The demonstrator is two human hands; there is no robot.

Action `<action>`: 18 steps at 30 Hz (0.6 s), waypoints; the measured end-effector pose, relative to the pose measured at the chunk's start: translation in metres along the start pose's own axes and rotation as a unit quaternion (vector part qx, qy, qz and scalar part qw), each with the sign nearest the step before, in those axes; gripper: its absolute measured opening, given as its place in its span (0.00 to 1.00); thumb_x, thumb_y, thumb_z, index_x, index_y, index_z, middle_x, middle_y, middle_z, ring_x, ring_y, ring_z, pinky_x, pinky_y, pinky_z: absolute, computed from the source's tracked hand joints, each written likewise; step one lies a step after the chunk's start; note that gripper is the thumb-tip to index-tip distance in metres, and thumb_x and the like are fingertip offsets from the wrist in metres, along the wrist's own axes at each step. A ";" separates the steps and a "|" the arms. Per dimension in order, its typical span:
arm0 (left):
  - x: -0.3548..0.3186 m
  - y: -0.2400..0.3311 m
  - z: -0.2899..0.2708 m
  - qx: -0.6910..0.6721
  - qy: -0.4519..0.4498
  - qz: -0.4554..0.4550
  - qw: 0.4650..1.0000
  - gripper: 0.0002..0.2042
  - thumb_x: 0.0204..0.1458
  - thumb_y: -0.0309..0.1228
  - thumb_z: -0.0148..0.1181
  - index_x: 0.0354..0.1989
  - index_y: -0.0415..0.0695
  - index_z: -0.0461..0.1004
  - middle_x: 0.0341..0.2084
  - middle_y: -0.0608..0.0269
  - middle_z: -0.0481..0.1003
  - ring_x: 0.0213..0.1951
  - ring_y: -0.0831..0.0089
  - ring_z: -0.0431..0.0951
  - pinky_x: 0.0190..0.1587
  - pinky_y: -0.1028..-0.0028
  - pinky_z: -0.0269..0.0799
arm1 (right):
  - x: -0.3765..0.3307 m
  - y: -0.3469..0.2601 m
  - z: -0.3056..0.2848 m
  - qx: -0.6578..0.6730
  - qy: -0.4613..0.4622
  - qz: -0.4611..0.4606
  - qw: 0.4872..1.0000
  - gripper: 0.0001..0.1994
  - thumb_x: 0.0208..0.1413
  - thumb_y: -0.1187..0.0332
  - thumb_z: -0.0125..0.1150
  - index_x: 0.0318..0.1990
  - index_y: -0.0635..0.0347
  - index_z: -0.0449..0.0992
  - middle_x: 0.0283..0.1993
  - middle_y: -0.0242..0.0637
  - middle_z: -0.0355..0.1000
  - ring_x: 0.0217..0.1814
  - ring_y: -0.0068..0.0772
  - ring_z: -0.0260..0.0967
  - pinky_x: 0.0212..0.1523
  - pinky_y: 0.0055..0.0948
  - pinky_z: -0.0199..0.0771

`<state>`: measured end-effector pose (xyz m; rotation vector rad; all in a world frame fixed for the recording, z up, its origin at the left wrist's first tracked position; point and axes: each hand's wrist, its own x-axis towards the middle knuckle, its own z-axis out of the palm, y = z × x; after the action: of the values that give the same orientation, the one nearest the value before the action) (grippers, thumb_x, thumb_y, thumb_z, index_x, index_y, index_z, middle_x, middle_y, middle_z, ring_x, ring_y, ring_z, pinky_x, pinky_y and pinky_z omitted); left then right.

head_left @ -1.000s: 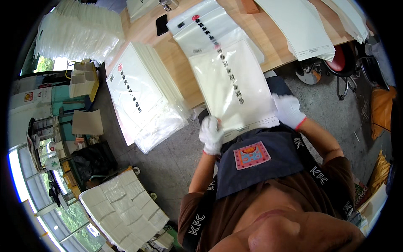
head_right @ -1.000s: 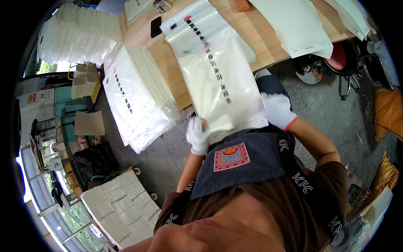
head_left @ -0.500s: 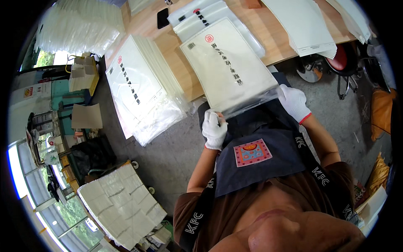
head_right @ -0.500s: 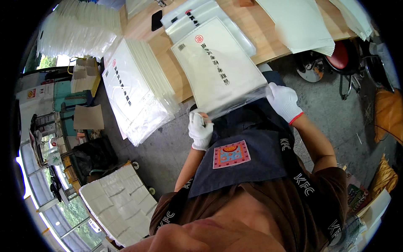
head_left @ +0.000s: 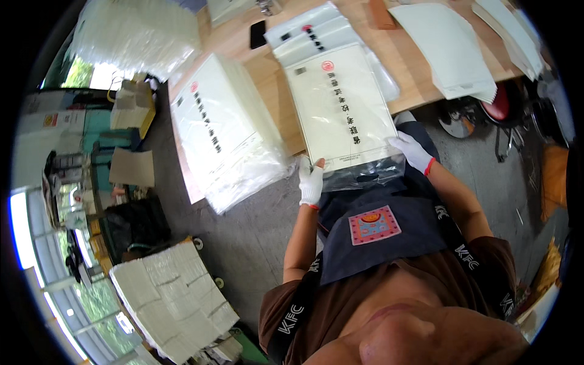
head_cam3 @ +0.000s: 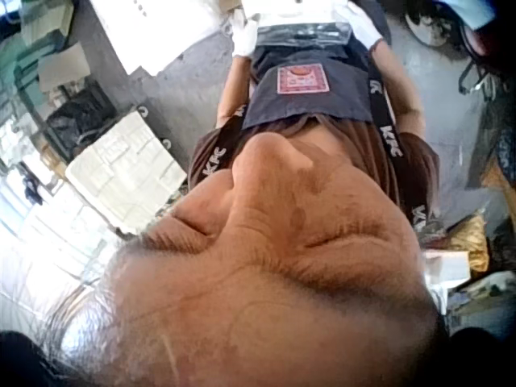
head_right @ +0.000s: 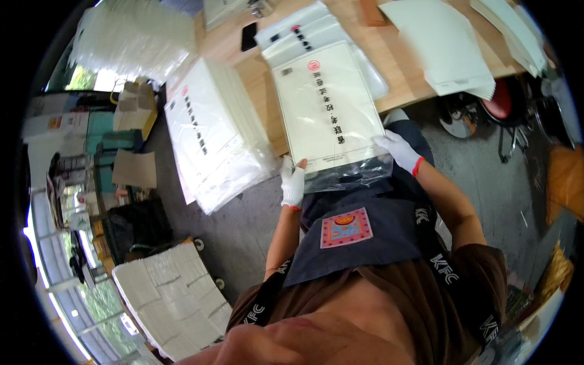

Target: The person repeatedly picks up stacks of white paper documents, places them into clear plastic bags, and sets the filled bags aside on the table. The process is repeated continuously with new stacks of paper and fresh bags.

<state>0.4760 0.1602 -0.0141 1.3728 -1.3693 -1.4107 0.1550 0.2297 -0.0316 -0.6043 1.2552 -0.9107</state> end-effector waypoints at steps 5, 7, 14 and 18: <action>-0.031 0.157 -0.052 0.121 0.100 0.054 0.986 0.25 0.54 0.19 0.51 0.61 0.33 0.57 0.58 0.47 0.61 0.58 0.63 0.60 0.58 0.71 0.59 | 0.041 -0.033 0.090 0.107 -0.102 -0.041 0.988 0.20 0.59 0.58 0.57 0.53 0.60 0.70 0.32 0.23 0.67 0.27 0.13 0.60 0.24 0.14 0.63; -0.030 0.159 -0.097 0.076 0.207 0.082 0.972 0.25 0.54 0.18 0.51 0.63 0.34 0.58 0.62 0.47 0.60 0.64 0.61 0.59 0.61 0.72 0.60 | 0.054 -0.084 0.143 0.036 -0.115 -0.059 0.991 0.23 0.56 0.52 0.59 0.49 0.63 0.72 0.35 0.25 0.69 0.29 0.14 0.62 0.26 0.16 0.65; 0.023 0.137 -0.248 0.583 0.234 -0.071 0.775 0.22 0.61 0.34 0.44 0.61 0.36 0.61 0.49 0.51 0.72 0.48 0.60 0.74 0.50 0.64 0.68 | 0.108 -0.161 0.272 -0.325 -0.124 -0.155 0.925 0.25 0.51 0.44 0.58 0.33 0.63 0.73 0.23 0.37 0.74 0.24 0.29 0.73 0.30 0.29 0.70; 0.019 0.050 -0.243 0.093 0.428 0.054 0.897 0.25 0.64 0.41 0.37 0.67 0.43 0.54 0.65 0.51 0.56 0.63 0.60 0.60 0.65 0.67 0.53 | 0.067 -0.135 0.252 -0.324 -0.188 -0.120 0.919 0.23 0.51 0.46 0.58 0.31 0.61 0.74 0.22 0.35 0.75 0.20 0.26 0.69 0.24 0.28 0.68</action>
<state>0.7004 0.0855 0.0633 1.7124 -0.9574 -0.4638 0.3692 0.0791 0.1018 -1.4162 1.1292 -0.5154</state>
